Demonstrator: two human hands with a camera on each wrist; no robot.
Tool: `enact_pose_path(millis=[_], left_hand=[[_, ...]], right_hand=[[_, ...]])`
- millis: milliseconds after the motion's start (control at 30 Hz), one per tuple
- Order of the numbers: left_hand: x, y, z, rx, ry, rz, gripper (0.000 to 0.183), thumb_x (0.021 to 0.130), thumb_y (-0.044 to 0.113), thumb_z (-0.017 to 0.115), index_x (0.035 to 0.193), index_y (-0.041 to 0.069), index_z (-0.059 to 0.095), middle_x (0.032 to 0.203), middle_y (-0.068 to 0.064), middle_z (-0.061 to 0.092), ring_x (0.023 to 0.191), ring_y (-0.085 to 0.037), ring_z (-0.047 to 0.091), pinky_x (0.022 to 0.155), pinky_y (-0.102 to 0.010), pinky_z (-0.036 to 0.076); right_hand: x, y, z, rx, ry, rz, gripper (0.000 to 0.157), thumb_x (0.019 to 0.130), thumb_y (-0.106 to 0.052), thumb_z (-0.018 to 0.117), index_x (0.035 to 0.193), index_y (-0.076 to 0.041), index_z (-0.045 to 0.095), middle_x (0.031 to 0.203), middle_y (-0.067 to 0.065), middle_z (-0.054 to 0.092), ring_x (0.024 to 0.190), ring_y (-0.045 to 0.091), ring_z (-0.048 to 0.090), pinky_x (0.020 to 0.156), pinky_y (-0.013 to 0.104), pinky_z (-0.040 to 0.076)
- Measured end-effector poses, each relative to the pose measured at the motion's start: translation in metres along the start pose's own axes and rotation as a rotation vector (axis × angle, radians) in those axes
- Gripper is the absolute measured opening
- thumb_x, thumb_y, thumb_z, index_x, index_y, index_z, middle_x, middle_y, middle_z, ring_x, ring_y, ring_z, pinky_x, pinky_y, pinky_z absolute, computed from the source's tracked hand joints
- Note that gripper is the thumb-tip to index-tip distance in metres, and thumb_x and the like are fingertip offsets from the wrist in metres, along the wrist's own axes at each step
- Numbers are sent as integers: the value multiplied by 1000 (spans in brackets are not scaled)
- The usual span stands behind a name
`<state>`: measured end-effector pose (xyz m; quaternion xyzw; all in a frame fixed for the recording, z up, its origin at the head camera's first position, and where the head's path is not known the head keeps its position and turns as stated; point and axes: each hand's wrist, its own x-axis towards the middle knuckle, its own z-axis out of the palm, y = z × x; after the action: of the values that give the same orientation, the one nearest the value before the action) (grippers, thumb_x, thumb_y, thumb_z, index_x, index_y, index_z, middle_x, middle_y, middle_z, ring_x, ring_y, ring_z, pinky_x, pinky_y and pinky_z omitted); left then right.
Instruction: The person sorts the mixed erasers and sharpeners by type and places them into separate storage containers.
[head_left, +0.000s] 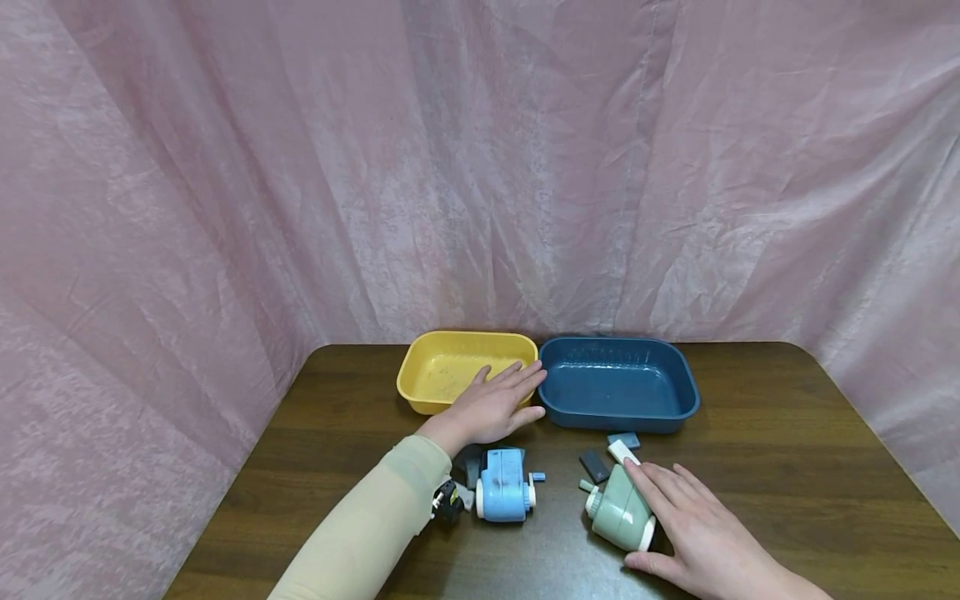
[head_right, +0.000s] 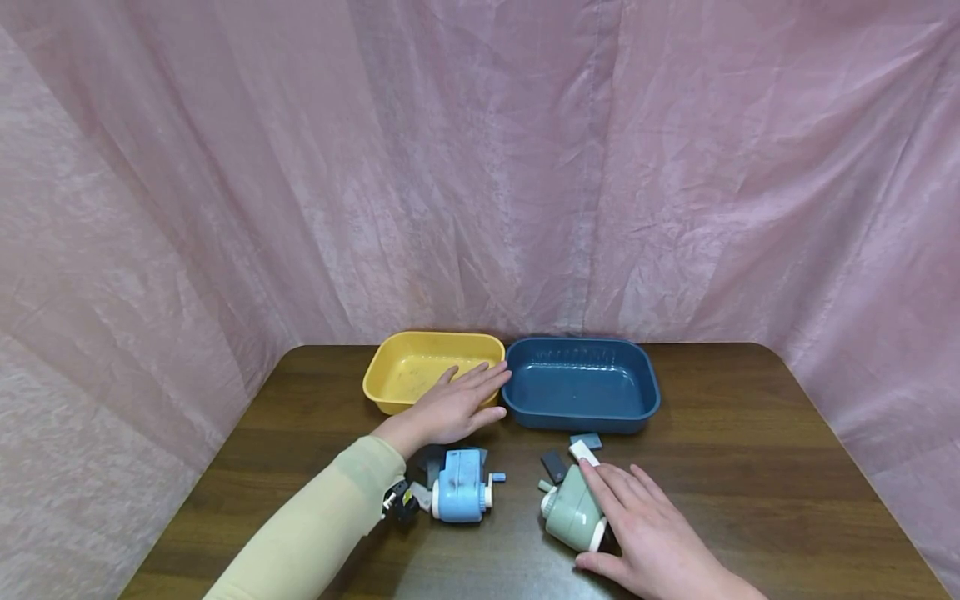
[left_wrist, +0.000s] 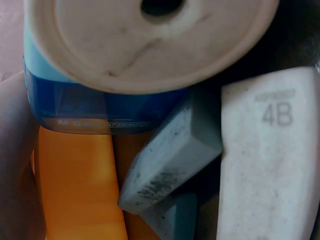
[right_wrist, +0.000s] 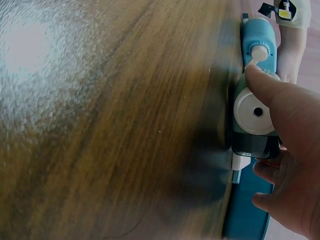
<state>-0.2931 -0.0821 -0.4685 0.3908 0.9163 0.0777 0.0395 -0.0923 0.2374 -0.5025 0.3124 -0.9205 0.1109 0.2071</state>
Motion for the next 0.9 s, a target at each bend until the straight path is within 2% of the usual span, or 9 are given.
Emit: enact_pose_path(millis=[200, 467, 700, 900], left_hand=[[0, -1, 0, -2, 2, 3, 74, 116, 64, 36, 177, 22, 29, 183, 6, 19, 168, -27, 21, 131, -67, 16], [-1, -1, -2, -10, -5, -1, 74, 116, 64, 37, 177, 22, 29, 184, 6, 18, 168, -27, 21, 130, -68, 17], [-1, -1, -1, -5, -4, -4, 74, 116, 64, 38, 177, 22, 29, 184, 6, 18, 169, -26, 20, 131, -68, 16], [0, -1, 0, 1, -4, -4, 75, 116, 64, 37, 177, 22, 29, 184, 7, 18, 168, -26, 20, 130, -68, 18]], right_hand=[[0, 0, 0, -6, -25, 23, 117, 82, -70, 89, 167, -4, 42, 143, 10, 66, 126, 27, 67, 129, 20, -2], [1, 1, 3, -19, -5, 10, 117, 80, -68, 91, 165, -3, 44, 141, 9, 67, 124, 27, 68, 129, 20, -1], [2, 1, 4, -35, -3, 12, 117, 78, -66, 93, 163, -2, 46, 140, 9, 67, 124, 26, 67, 127, 25, 7], [3, 2, 5, -8, 31, -14, 117, 74, -62, 97, 161, 1, 49, 138, 9, 67, 120, 29, 68, 128, 22, 6]])
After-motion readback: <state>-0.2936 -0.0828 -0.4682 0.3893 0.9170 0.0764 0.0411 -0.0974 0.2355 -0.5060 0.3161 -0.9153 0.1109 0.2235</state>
